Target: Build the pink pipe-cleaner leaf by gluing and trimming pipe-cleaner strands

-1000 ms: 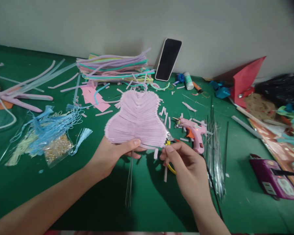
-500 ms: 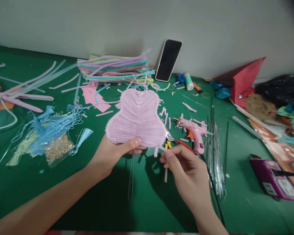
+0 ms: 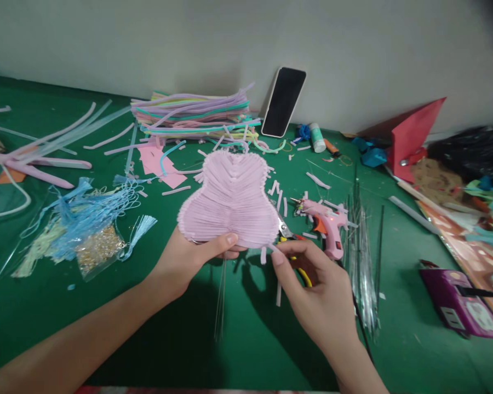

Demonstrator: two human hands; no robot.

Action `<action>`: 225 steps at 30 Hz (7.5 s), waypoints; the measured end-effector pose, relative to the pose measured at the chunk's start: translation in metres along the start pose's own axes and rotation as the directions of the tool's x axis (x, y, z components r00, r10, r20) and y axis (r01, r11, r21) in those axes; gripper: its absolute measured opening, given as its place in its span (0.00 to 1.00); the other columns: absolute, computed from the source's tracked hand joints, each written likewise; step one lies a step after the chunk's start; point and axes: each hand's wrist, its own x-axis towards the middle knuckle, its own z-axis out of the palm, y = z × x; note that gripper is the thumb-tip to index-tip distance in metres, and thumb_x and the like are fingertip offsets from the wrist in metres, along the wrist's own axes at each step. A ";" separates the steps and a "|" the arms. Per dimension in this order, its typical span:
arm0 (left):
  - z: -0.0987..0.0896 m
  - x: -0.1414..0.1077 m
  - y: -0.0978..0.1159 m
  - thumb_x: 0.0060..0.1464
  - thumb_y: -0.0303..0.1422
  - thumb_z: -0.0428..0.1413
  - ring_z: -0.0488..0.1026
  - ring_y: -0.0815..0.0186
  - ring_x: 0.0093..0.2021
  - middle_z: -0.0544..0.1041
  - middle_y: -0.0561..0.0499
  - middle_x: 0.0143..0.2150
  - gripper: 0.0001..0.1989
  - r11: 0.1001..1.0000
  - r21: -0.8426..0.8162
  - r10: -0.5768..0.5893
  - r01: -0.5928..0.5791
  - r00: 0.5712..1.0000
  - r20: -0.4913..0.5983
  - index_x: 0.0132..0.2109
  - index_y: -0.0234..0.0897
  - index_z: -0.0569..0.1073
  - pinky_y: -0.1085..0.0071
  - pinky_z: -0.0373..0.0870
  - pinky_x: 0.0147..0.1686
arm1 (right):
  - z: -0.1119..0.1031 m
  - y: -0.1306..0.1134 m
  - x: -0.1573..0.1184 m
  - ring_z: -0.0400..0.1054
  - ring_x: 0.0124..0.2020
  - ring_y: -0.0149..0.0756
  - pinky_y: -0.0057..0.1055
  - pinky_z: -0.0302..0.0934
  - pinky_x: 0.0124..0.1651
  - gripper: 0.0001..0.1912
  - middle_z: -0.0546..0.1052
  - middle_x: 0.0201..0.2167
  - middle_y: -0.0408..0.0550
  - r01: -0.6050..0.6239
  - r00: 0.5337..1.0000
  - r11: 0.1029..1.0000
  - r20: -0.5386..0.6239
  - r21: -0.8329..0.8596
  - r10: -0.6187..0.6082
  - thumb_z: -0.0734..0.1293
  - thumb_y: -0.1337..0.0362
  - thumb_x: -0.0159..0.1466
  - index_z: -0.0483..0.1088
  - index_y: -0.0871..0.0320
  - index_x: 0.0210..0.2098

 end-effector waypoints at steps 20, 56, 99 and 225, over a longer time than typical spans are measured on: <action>0.001 0.000 0.003 0.53 0.37 0.63 0.80 0.62 0.35 0.82 0.47 0.36 0.12 0.966 -0.200 -0.133 0.167 0.976 0.171 0.42 0.34 0.78 0.69 0.78 0.37 | 0.005 0.003 -0.002 0.68 0.39 0.36 0.34 0.69 0.36 0.13 0.68 0.39 0.48 0.485 0.815 0.791 -0.134 -0.372 -0.563 0.68 0.72 0.61 0.71 0.53 0.44; 0.010 -0.010 0.002 0.56 0.38 0.60 0.79 0.58 0.43 0.80 0.44 0.47 0.21 0.986 -0.108 -0.098 0.124 0.971 0.216 0.56 0.37 0.73 0.64 0.78 0.44 | 0.008 -0.008 0.007 0.65 0.52 0.50 0.51 0.65 0.52 0.11 0.76 0.40 0.49 0.539 0.783 0.717 -0.051 -0.443 -0.620 0.73 0.71 0.56 0.71 0.52 0.34; -0.003 -0.004 0.013 0.45 0.31 0.69 0.79 0.58 0.46 0.83 0.49 0.43 0.18 0.987 -0.058 -0.142 0.148 0.985 0.100 0.45 0.37 0.79 0.69 0.77 0.43 | 0.029 -0.007 -0.008 0.69 0.29 0.33 0.29 0.66 0.34 0.11 0.79 0.26 0.44 -0.458 0.888 0.735 0.284 0.500 0.361 0.73 0.56 0.55 0.77 0.58 0.25; 0.026 0.062 0.050 0.44 0.41 0.62 0.62 0.71 0.24 0.67 0.58 0.22 0.11 0.501 0.814 -0.598 -0.293 0.563 0.571 0.27 0.37 0.75 0.75 0.55 0.22 | -0.027 0.018 0.044 0.66 0.21 0.25 0.22 0.61 0.22 0.14 0.72 0.23 0.41 -0.386 0.660 0.916 0.727 0.111 0.190 0.65 0.53 0.64 0.69 0.57 0.31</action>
